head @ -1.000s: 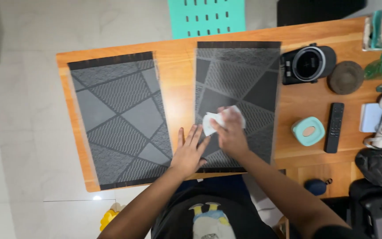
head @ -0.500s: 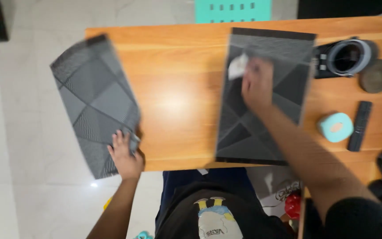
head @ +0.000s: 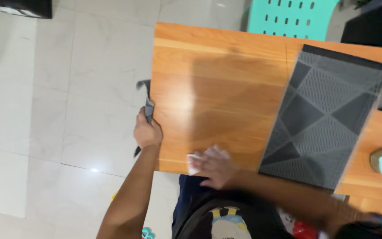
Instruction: Cleaning a desk by wiping objects and organizing items.
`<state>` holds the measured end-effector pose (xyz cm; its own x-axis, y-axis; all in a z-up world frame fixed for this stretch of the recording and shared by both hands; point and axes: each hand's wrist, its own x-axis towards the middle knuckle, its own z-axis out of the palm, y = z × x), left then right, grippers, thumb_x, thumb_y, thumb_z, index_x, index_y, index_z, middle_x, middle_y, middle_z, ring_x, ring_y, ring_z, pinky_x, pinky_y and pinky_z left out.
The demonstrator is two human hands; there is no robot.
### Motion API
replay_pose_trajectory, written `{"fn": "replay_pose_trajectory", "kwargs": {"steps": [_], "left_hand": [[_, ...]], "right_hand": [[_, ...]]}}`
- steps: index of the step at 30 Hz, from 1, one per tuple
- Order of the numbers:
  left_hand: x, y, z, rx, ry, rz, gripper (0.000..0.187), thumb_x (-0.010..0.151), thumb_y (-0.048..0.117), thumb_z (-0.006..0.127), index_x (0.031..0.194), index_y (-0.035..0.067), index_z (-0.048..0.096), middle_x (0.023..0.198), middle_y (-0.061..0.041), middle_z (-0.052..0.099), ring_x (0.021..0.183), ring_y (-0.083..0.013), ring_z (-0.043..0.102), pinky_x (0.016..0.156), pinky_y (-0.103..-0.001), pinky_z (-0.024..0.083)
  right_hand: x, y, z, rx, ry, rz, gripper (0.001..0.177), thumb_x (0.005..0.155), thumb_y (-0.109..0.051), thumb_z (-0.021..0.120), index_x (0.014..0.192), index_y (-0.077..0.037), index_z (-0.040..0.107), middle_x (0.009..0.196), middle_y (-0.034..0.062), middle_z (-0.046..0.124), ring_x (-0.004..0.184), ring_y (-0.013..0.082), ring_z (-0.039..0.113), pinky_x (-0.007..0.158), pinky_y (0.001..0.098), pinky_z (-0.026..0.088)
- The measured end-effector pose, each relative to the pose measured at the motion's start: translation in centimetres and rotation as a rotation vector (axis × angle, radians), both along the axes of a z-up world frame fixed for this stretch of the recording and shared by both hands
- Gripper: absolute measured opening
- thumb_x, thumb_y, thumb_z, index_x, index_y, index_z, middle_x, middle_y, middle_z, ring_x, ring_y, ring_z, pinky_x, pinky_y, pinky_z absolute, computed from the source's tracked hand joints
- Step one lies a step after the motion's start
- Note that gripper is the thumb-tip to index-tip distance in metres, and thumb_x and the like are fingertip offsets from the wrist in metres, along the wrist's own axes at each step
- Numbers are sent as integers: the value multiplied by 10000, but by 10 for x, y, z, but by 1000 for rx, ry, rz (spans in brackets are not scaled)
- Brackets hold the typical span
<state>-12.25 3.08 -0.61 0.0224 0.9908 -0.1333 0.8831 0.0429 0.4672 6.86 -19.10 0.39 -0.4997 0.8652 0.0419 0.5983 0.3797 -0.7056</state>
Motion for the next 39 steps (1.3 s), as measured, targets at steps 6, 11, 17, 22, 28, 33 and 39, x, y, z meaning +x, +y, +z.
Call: {"fn": "replay_pose_trajectory", "kwargs": {"steps": [6, 11, 17, 22, 28, 33, 39], "left_hand": [[3, 3, 2, -134, -7, 132, 324, 949, 202, 535, 1251, 105, 604, 1171, -184, 687, 1012, -437, 643, 851, -531, 498], [-5, 5, 4, -143, -108, 397, 324, 993, 244, 494, 1261, 115, 622, 1144, -193, 705, 1026, -444, 640, 883, -529, 486], [-6, 3, -9, -99, -107, 222, 478, 997, 219, 505, 1463, 118, 475, 1278, -199, 658, 1093, -434, 627, 906, -519, 490], [1, 10, 10, -301, 24, 59, 640, 959, 197, 514, 1564, 166, 307, 1372, -164, 588, 1098, -416, 615, 897, -522, 492], [1, 6, 10, -227, 18, 49, 627, 961, 225, 504, 1558, 141, 331, 1344, -181, 600, 1087, -419, 622, 885, -529, 497], [5, 10, 11, -234, 80, 44, 621, 941, 244, 526, 1529, 114, 376, 1292, -183, 628, 1012, -429, 645, 858, -535, 506], [2, 9, 1, -187, 78, 12, 526, 960, 221, 539, 1464, 92, 458, 1256, -181, 661, 1014, -423, 653, 869, -534, 509]], "right_hand": [[161, 223, -10, 250, -508, -461, 722, 1060, -365, 554, 1635, 5, 322, 1721, 220, 294, 1573, 476, 258, 1115, 829, 83], [32, 254, 37, 106, -450, -296, 568, 985, -341, 553, 1426, 3, 455, 1573, 269, 379, 1408, 459, 362, 1103, 779, 153], [30, 56, -21, -29, -77, 155, 552, 922, -252, 523, 1432, -42, 501, 1477, 200, 510, 1331, 402, 499, 1110, 610, 345], [199, 130, -55, 36, -516, -257, 468, 936, -241, 423, 1380, -90, 419, 1492, 77, 395, 1407, 247, 344, 1094, 465, 271], [60, 235, 26, 26, -728, -573, 649, 1022, -273, 491, 1581, 38, 383, 1473, 248, 468, 1332, 523, 397, 1057, 670, 328], [-11, 8, -2, 159, -228, -8, 579, 934, -346, 555, 1461, -120, 475, 1587, 121, 402, 1428, 371, 430, 1117, 610, 349], [167, 144, 13, 291, -1027, -186, 588, 989, -200, 461, 1481, 123, 446, 1511, 351, 397, 1417, 602, 290, 1111, 738, 273]]}}
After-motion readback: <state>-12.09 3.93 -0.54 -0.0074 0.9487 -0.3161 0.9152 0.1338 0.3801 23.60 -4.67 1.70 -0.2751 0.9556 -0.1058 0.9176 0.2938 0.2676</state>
